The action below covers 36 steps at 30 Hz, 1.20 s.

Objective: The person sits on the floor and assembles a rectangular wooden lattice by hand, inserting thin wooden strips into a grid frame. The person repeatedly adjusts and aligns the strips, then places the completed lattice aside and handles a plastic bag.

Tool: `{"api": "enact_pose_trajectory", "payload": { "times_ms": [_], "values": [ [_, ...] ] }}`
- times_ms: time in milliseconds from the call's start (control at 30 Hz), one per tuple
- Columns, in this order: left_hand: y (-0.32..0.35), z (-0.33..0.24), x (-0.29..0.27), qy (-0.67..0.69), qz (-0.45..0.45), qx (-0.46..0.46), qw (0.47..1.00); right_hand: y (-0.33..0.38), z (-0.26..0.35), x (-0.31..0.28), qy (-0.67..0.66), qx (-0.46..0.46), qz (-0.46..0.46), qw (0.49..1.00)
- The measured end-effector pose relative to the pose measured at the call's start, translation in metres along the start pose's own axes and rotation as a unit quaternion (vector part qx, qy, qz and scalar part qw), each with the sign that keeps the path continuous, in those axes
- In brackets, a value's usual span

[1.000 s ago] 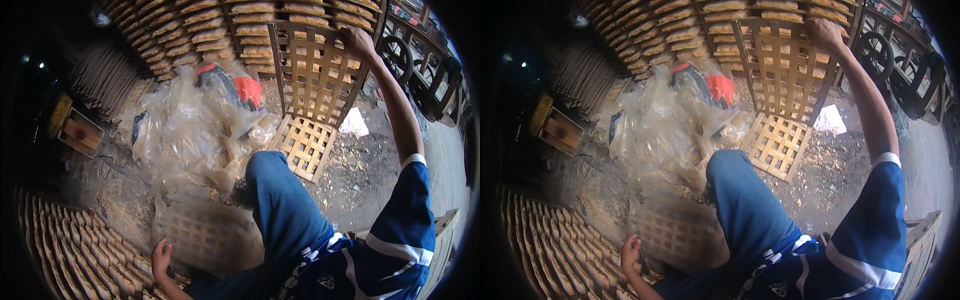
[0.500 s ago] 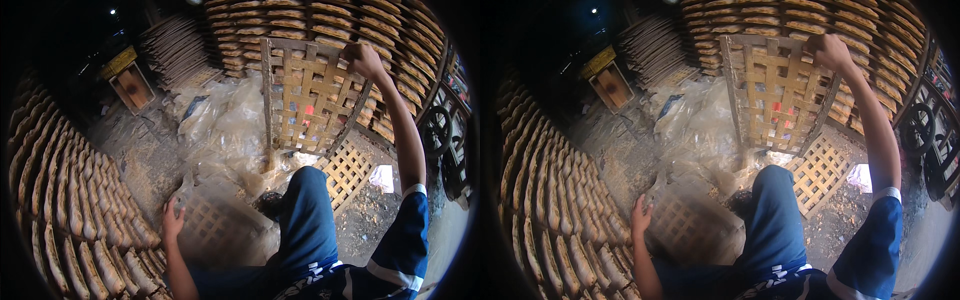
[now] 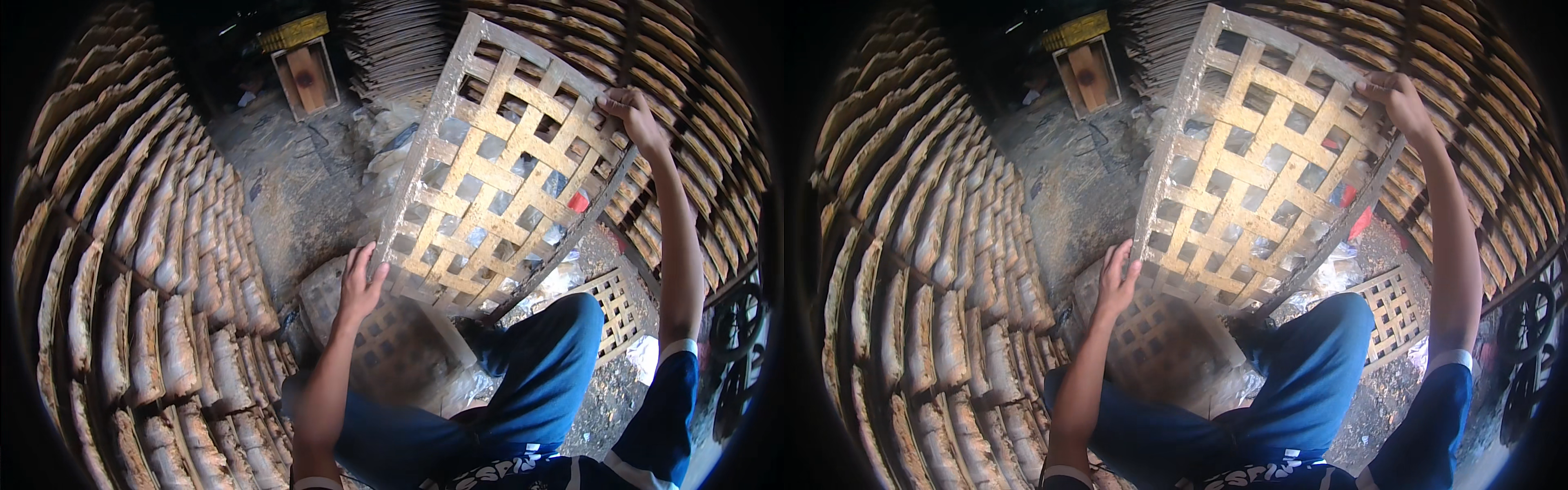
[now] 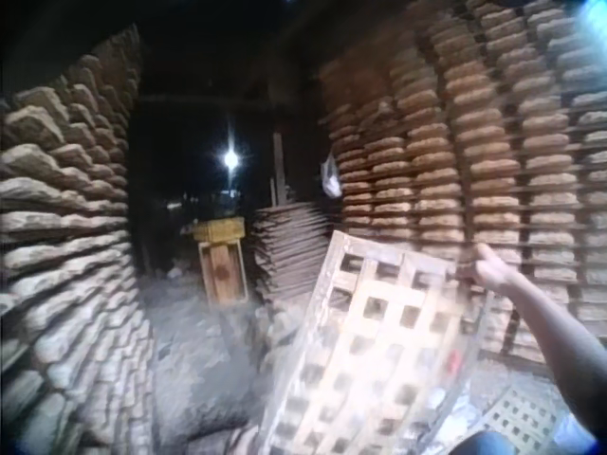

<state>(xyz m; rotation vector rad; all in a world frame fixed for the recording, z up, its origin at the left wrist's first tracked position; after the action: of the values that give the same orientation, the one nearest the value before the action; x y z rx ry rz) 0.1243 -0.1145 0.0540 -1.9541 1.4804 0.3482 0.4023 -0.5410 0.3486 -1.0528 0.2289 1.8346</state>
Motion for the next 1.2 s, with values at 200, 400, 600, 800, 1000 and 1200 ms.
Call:
{"api": "enact_pose_trajectory", "payload": {
  "times_ms": [200, 400, 600, 800, 1000, 1200],
  "values": [
    [0.008, 0.02, 0.004, 0.008, 0.033, 0.018, 0.999, -0.028, -0.008, 0.042, 0.008, -0.033, 0.029, 0.999],
    [0.002, 0.03, -0.005, 0.016, -0.047, -0.043, 0.998, -0.042, -0.029, 0.079, 0.257, -0.21, -0.24, 0.912],
    [0.002, 0.018, -0.025, 0.0, -0.085, -0.116, 0.99, 0.041, -0.103, 0.198, -0.01, 0.05, -0.325, 0.945],
    [0.023, 0.02, -0.026, 0.115, -0.144, -0.238, 0.954, 0.051, -0.065, 0.265, -0.118, 0.014, -0.033, 0.992],
    [0.042, -0.003, -0.029, 0.251, -0.221, -0.331, 0.882, 0.064, -0.042, 0.291, 0.097, -0.154, 0.094, 0.979],
    [0.053, -0.006, -0.041, 0.254, -0.241, -0.353, 0.868, 0.057, -0.027, 0.3, 0.06, -0.138, 0.119, 0.981]
  ]
}}
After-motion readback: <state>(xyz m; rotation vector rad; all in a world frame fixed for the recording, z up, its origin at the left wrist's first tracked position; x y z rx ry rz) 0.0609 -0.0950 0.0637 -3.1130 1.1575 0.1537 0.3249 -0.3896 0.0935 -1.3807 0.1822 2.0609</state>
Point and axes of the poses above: each hand's wrist, its own y-axis away from the middle knuckle, its own x-axis out of the palm, z = x × y, the point moved 1 cm from there along -y, towards the middle knuckle, and after that the axes turned 13 degrees about z, right-handed, at the moved point
